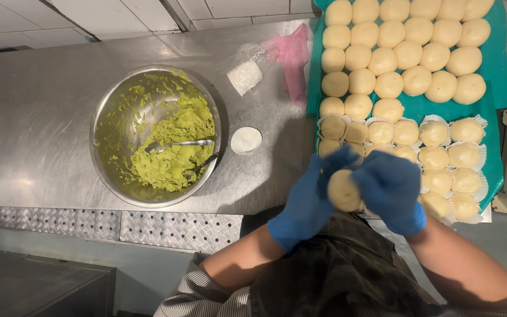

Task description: Filling dough with green paste, shaping into buns, and placing them in liners.

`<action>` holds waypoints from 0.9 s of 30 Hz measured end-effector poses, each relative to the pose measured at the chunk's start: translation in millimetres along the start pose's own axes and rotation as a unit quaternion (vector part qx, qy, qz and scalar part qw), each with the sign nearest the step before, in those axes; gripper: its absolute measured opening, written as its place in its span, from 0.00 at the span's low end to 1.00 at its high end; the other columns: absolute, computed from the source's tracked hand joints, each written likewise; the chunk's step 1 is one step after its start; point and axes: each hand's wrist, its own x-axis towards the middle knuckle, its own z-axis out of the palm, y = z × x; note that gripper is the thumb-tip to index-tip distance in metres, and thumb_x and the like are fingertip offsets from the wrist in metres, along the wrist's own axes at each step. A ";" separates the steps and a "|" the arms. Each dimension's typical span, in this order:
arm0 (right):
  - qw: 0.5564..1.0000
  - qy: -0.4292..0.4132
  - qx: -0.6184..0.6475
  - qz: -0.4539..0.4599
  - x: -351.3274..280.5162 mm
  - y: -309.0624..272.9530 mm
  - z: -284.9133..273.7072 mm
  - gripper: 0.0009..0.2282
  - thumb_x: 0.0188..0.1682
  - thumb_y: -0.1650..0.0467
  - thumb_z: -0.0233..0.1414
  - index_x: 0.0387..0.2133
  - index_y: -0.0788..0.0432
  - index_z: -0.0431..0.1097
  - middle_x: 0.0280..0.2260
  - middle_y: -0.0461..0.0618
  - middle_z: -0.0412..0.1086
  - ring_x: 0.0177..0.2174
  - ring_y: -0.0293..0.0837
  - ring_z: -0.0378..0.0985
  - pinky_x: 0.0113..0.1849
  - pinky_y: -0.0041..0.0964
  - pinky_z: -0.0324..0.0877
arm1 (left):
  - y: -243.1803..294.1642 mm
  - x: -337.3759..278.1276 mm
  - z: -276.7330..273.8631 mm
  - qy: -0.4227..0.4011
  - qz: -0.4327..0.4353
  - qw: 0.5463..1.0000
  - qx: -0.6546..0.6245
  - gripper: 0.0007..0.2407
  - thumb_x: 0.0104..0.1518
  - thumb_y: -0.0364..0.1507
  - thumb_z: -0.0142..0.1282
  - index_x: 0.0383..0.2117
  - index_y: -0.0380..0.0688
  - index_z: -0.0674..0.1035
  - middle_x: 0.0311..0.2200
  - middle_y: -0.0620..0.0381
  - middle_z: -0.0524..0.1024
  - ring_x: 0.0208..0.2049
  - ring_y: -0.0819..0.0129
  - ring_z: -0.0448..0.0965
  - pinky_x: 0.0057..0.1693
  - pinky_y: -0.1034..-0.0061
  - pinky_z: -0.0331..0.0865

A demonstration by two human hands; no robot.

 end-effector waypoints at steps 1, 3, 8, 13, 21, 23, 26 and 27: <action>1.000 -0.001 0.001 -0.001 3.7 -14.1 0.1 0.11 0.47 0.66 0.60 0.16 0.53 0.71 0.16 0.39 0.64 0.15 0.41 0.71 0.21 0.33 0.71 | 8.8 -5.0 11.7 0.000 0.002 1.000 -0.001 0.24 0.73 0.46 0.35 0.70 0.49 0.64 0.66 0.47 0.65 0.63 0.52 0.70 0.70 0.50 0.61; 0.982 0.085 0.032 0.167 14.6 -40.0 1.4 0.08 0.49 0.84 0.45 0.22 0.66 0.66 0.25 0.48 0.68 0.26 0.37 0.62 0.34 0.26 0.60 | 29.5 -12.6 35.3 0.057 0.066 0.981 0.174 0.26 0.68 0.47 0.34 0.66 0.44 0.67 0.56 0.51 0.70 0.55 0.64 0.69 0.63 0.67 0.62; 0.991 0.071 -0.052 0.098 15.4 -29.1 12.4 0.12 0.50 0.76 0.53 0.17 0.61 0.65 0.17 0.47 0.63 0.18 0.45 0.63 0.26 0.34 0.60 | 15.5 -23.3 44.2 -0.014 0.160 0.909 0.385 0.22 0.68 0.35 0.37 0.68 0.43 0.64 0.62 0.47 0.69 0.64 0.62 0.67 0.69 0.61 0.61; 0.996 0.077 -0.030 0.042 18.5 -46.2 9.6 0.15 0.48 0.72 0.61 0.11 0.57 0.68 0.13 0.45 0.67 0.13 0.43 0.68 0.21 0.30 0.63 | 17.0 -21.9 24.9 -0.026 0.248 0.867 0.432 0.22 0.70 0.38 0.46 0.67 0.42 0.67 0.62 0.47 0.70 0.67 0.57 0.66 0.72 0.57 0.57; 0.996 -0.002 -0.072 0.050 31.3 -83.5 30.3 0.10 0.48 0.72 0.62 0.19 0.61 0.71 0.24 0.56 0.76 0.21 0.57 0.80 0.23 0.45 0.74 | 9.1 -30.4 31.3 -0.010 0.115 0.961 0.253 0.13 0.71 0.29 0.38 0.55 0.38 0.73 0.49 0.56 0.75 0.47 0.76 0.74 0.59 0.80 0.68; 0.989 -0.031 -0.144 0.007 13.1 -65.9 20.0 0.11 0.43 0.66 0.65 0.30 0.61 0.73 0.28 0.57 0.74 0.22 0.57 0.80 0.25 0.47 0.76 | 14.7 -27.6 22.8 -0.031 0.052 0.993 0.105 0.16 0.74 0.37 0.37 0.53 0.38 0.74 0.48 0.53 0.76 0.46 0.72 0.77 0.56 0.78 0.71; 0.951 -0.099 -0.259 -0.140 9.7 -53.7 14.2 0.16 0.42 0.60 0.64 0.35 0.57 0.75 0.26 0.52 0.70 0.20 0.52 0.72 0.24 0.47 0.70 | 24.3 -26.9 14.7 -0.157 -0.041 0.986 -0.047 0.18 0.77 0.39 0.37 0.61 0.37 0.70 0.57 0.48 0.73 0.59 0.64 0.69 0.67 0.69 0.56; 0.912 -0.134 -0.304 -0.240 8.9 -52.7 13.2 0.13 0.45 0.58 0.59 0.30 0.54 0.77 0.21 0.46 0.68 0.17 0.48 0.64 0.20 0.44 0.60 | 25.5 -27.9 11.8 -0.263 -0.072 0.961 -0.047 0.19 0.78 0.33 0.38 0.71 0.36 0.66 0.67 0.45 0.68 0.73 0.60 0.59 0.81 0.63 0.39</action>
